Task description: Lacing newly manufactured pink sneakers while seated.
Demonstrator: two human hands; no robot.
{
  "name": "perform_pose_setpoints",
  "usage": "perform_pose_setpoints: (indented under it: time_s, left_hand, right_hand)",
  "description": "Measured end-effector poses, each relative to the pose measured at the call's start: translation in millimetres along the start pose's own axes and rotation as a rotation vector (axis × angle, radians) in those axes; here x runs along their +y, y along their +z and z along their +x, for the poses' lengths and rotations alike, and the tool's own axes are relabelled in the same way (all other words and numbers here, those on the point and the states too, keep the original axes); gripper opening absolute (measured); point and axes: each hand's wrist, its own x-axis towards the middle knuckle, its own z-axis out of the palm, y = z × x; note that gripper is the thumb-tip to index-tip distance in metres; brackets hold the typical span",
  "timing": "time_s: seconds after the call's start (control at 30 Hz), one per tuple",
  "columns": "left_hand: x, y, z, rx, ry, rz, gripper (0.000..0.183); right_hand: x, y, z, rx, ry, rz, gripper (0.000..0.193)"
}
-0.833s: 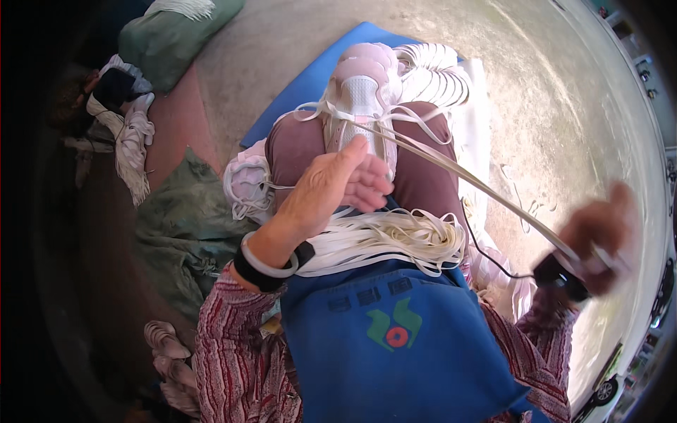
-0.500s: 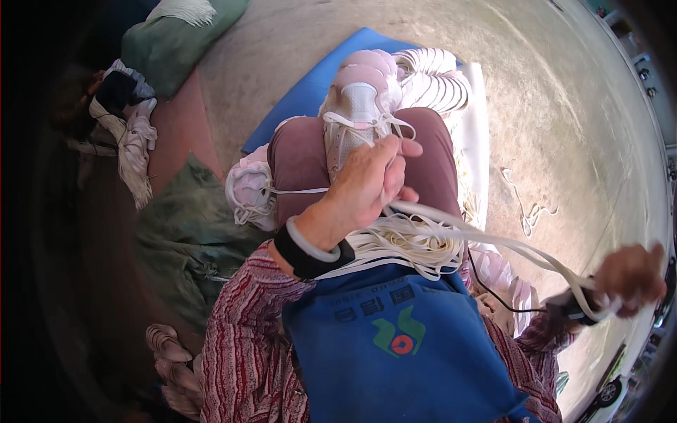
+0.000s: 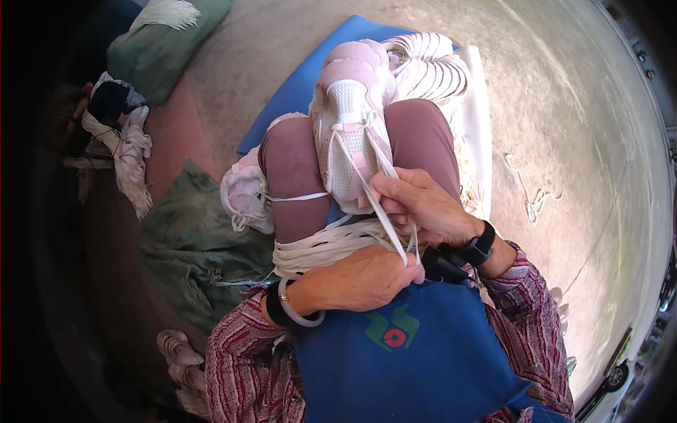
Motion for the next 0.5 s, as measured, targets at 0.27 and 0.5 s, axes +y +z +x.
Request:
perform_pose_setpoints:
  time_s: [0.27, 0.5]
  left_hand:
    - [-16, -9, -26, -0.034, -0.092, -0.176, 0.03]
    - [-51, -28, -36, 0.344, -0.017, -0.912, 0.042]
  right_hand:
    - [-15, 23, -37, -0.297, -0.288, -0.624, 0.032]
    - [1, 37, -36, -0.222, -0.451, -1.166, 0.026]
